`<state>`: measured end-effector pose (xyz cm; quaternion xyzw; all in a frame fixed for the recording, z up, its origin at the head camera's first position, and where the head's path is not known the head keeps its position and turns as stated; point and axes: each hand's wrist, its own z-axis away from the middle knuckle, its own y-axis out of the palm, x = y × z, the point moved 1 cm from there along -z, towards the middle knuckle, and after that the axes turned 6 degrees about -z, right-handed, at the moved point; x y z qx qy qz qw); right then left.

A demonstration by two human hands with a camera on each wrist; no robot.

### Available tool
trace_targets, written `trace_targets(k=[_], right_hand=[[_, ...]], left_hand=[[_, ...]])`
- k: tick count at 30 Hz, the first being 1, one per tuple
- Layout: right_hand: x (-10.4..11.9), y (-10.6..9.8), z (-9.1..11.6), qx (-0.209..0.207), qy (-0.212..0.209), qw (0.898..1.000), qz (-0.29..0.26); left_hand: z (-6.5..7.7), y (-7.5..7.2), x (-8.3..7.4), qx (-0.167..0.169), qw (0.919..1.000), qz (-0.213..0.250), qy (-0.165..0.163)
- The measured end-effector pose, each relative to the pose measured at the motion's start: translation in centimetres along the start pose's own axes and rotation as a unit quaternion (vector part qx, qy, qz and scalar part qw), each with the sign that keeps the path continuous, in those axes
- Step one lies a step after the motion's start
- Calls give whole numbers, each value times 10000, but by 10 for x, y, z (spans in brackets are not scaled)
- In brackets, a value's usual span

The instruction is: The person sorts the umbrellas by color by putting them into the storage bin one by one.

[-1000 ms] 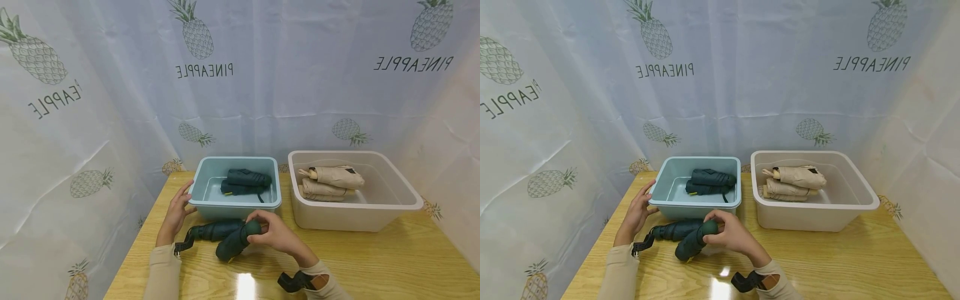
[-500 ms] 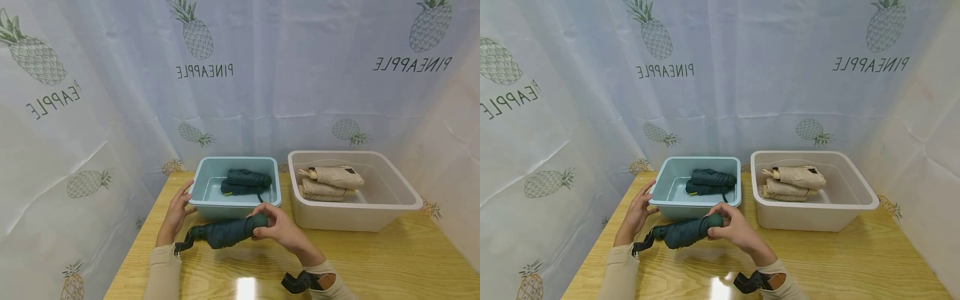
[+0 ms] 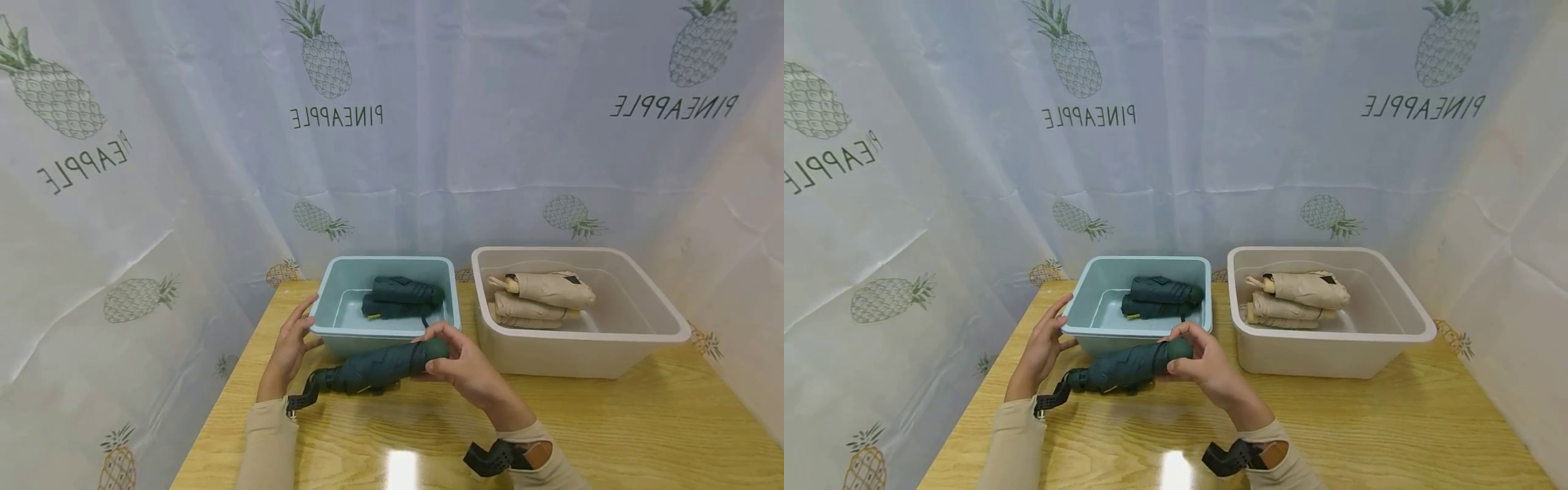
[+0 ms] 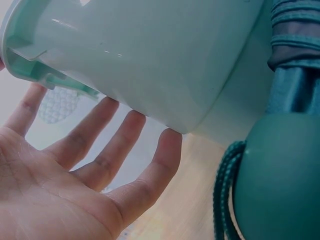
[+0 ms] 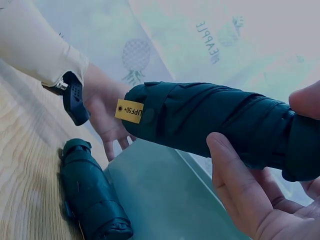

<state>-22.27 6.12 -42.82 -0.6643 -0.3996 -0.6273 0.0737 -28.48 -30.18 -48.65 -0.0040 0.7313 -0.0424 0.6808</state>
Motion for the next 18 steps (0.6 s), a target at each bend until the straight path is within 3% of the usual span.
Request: trace_targets(k=[7,18], right_hand=[[2,-2,-3,-44,-104,9998,147],[17,-3,-16,-570,-38,9967,576]], left_hand=[[-4,0,1,20,10000,-18,1],[-3,0,0,-9,10000,-41,-34]])
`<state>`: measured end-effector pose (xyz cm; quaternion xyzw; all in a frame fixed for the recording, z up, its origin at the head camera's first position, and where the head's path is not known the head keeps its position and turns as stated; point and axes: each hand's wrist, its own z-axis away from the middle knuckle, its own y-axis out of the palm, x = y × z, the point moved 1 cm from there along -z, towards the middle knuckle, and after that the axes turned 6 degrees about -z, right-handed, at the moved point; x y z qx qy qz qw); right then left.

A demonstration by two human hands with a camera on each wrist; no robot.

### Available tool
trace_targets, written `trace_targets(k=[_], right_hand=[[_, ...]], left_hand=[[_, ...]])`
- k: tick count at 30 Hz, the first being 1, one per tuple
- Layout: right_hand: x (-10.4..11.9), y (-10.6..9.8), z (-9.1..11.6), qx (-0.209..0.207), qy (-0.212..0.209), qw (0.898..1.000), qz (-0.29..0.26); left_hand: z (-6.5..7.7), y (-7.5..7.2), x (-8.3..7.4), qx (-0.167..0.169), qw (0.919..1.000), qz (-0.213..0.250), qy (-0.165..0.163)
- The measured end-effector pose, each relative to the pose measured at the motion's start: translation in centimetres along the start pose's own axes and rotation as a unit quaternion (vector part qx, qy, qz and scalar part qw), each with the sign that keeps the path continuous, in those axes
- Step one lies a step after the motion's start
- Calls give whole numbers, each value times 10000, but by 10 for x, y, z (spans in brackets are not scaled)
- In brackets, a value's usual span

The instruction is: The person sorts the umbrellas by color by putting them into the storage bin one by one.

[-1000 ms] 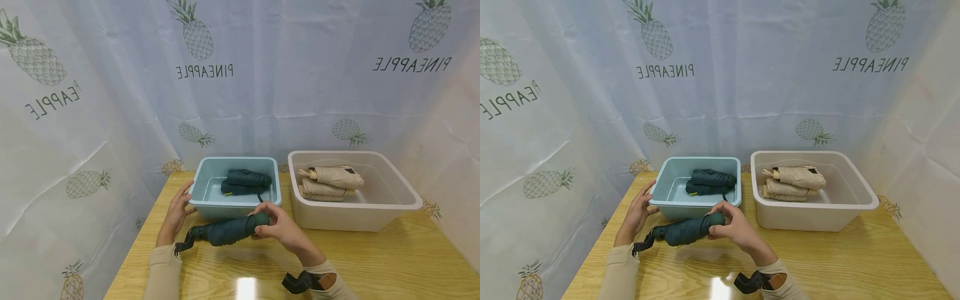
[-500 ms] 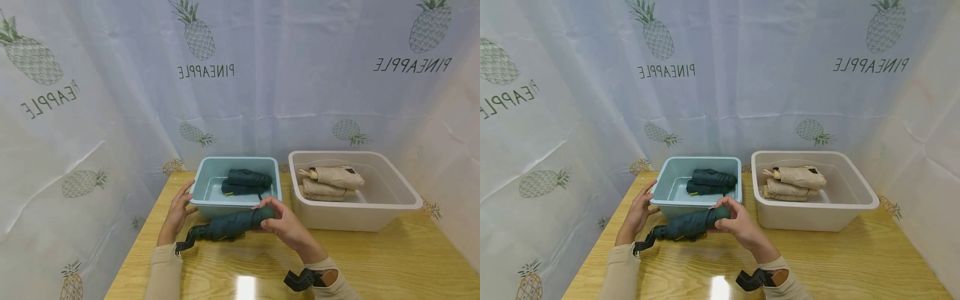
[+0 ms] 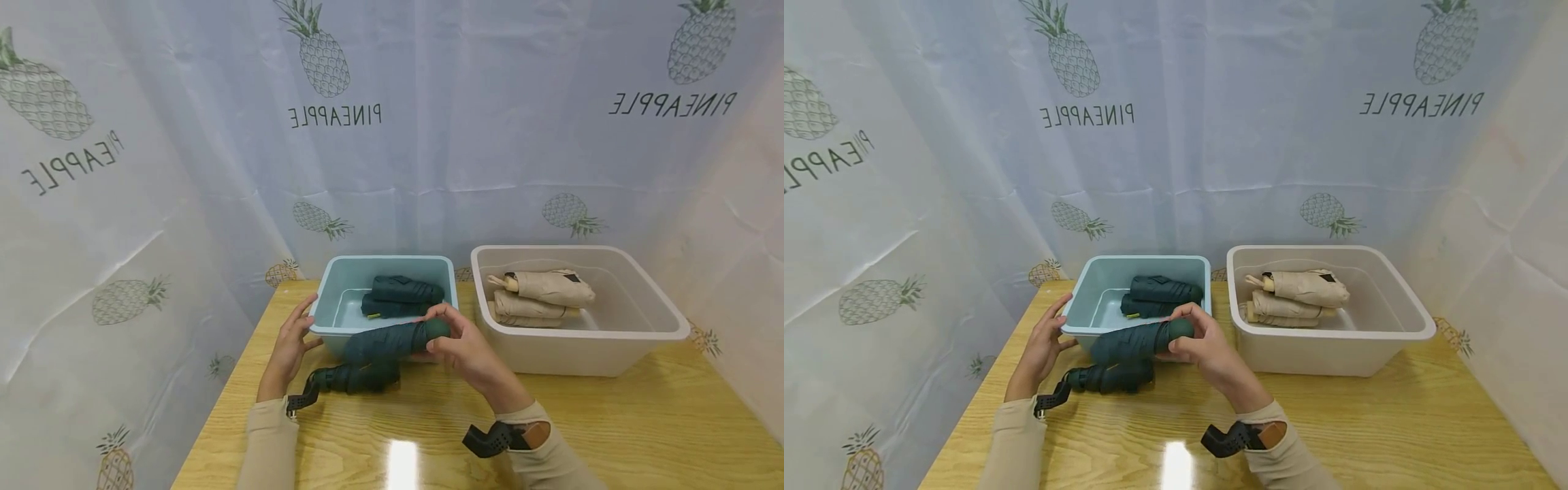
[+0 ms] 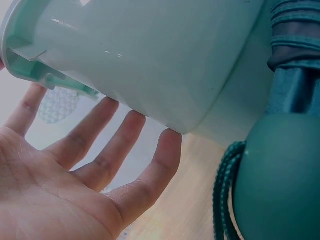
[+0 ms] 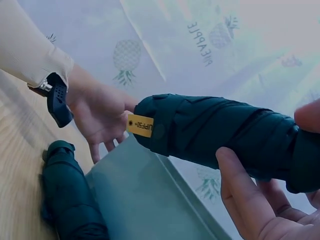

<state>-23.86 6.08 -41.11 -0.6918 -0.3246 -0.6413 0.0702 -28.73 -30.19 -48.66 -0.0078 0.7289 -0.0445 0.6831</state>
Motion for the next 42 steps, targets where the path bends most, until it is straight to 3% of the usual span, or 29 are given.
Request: trace_targets(k=[7,14,20,27,34,42], right_hand=[[10,0,-18,-391,109,9981,-467],[19,-1,-36,-989,326,9895,-1002],[20,-3,-54,-1537,573,9733,-1607],[21,-4,-73,-1939,583,9555,-2144],[21,-8,-90,-2489,697,9348,-2435],[19,-12,-110,-2902,810,9229,-2396]], left_hand=[[0,-1,0,-33,10000,28,-25],[0,-1,0,-24,10000,26,-20],[-2,0,-2,-24,10000,35,-51],[-3,0,-1,0,10000,52,-15],[-1,0,-1,0,10000,61,-30],[0,1,-1,27,10000,34,15]])
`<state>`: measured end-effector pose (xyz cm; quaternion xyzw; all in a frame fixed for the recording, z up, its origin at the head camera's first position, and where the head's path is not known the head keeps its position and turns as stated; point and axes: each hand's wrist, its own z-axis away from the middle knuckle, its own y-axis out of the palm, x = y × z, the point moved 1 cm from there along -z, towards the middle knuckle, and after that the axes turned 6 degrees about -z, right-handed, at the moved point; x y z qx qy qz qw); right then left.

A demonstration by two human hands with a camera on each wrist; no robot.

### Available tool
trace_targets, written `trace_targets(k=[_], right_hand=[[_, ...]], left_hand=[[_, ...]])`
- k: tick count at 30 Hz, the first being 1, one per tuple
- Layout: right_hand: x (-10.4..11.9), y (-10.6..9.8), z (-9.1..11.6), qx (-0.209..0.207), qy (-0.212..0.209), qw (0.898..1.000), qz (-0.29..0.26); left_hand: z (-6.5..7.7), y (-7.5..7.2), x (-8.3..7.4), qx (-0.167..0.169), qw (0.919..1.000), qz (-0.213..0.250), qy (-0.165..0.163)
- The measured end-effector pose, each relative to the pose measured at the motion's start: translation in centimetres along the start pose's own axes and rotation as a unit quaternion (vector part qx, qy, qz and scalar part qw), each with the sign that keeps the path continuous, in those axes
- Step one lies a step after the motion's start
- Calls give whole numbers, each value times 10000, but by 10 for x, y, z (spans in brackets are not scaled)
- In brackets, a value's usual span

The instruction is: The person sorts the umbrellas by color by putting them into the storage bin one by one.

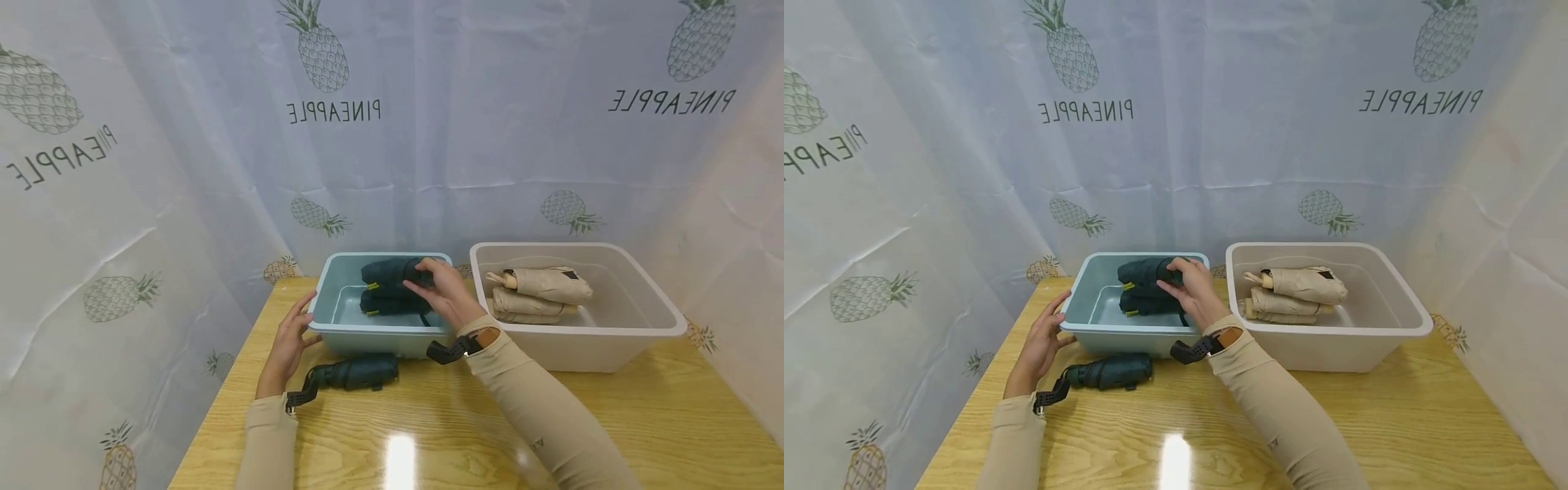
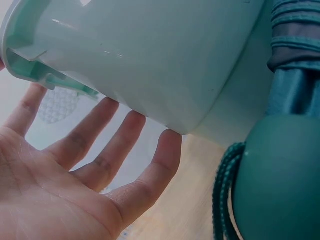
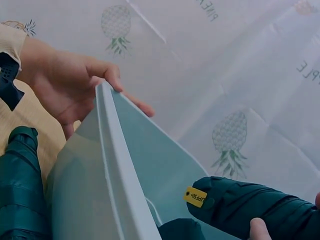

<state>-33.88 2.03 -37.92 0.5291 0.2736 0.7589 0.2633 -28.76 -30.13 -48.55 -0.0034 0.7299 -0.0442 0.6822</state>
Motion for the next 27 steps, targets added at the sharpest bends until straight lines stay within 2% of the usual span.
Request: trace_targets(k=[14,27], right_hand=[[0,-3,-31,-548,269,9968,-509],[2,-4,-35,-494,470,9951,-723]], left_hand=[[0,0,0,14,10000,32,1],[-2,0,1,-49,10000,24,-77]])
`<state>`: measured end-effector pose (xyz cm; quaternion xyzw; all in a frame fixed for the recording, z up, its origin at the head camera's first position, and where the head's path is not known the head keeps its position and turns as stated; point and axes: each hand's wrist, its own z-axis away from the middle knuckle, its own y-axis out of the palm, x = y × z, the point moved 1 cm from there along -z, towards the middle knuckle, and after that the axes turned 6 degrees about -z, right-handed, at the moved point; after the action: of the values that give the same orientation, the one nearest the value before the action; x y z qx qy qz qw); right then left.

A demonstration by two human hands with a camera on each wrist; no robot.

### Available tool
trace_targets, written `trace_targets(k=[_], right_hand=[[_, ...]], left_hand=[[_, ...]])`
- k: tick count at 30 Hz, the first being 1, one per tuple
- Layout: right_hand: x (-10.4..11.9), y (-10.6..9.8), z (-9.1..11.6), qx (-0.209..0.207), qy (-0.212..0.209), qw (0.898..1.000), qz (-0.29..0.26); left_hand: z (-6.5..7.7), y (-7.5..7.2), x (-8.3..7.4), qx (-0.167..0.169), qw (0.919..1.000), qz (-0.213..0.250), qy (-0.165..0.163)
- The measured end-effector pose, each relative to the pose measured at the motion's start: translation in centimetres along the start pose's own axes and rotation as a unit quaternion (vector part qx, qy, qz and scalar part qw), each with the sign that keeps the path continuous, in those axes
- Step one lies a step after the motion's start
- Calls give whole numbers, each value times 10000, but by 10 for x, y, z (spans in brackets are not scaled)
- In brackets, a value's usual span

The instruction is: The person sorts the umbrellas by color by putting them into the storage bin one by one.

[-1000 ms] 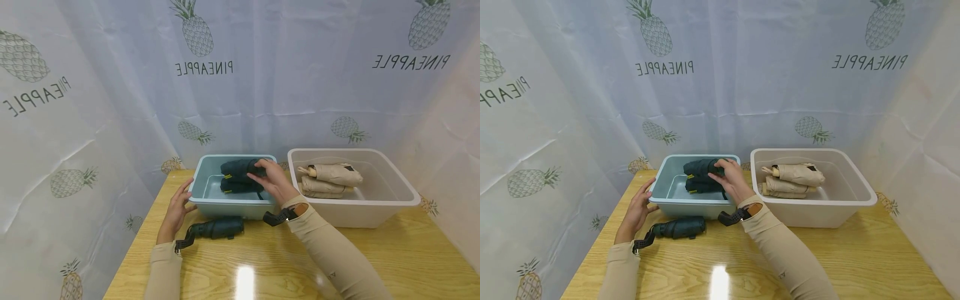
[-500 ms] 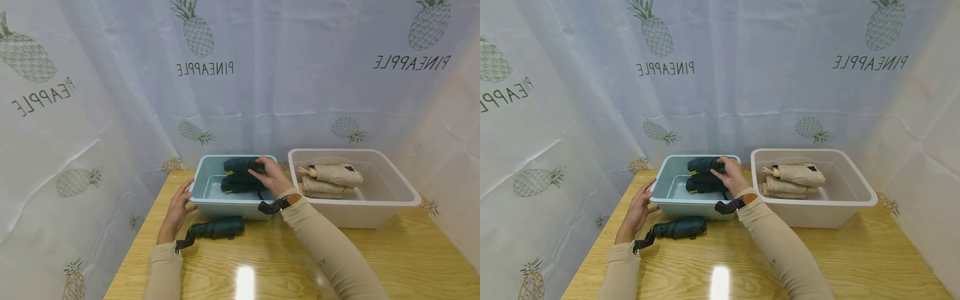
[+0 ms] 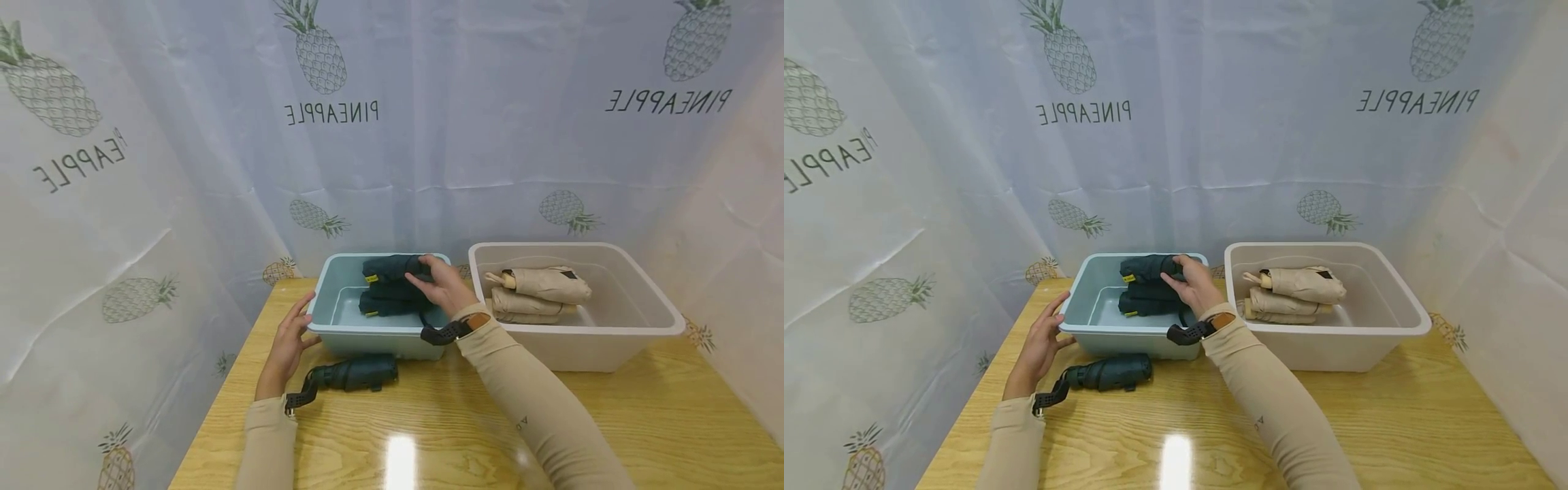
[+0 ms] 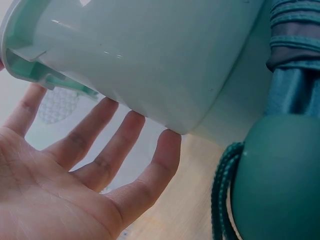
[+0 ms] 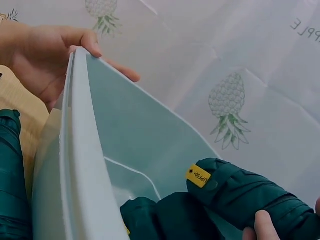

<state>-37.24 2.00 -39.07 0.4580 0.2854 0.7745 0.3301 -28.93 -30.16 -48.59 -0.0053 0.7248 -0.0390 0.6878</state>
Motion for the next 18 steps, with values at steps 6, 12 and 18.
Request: trace_targets(k=[6,12,18], right_hand=[[-3,0,0,89,170,9998,-67],[-4,1,-2,161,135,9995,-230],[-4,3,3,31,255,9996,-110]], left_hand=[[3,2,-1,-2,10000,27,17],[3,2,-1,-18,10000,1,7],[3,1,-1,-19,10000,8,-1]])
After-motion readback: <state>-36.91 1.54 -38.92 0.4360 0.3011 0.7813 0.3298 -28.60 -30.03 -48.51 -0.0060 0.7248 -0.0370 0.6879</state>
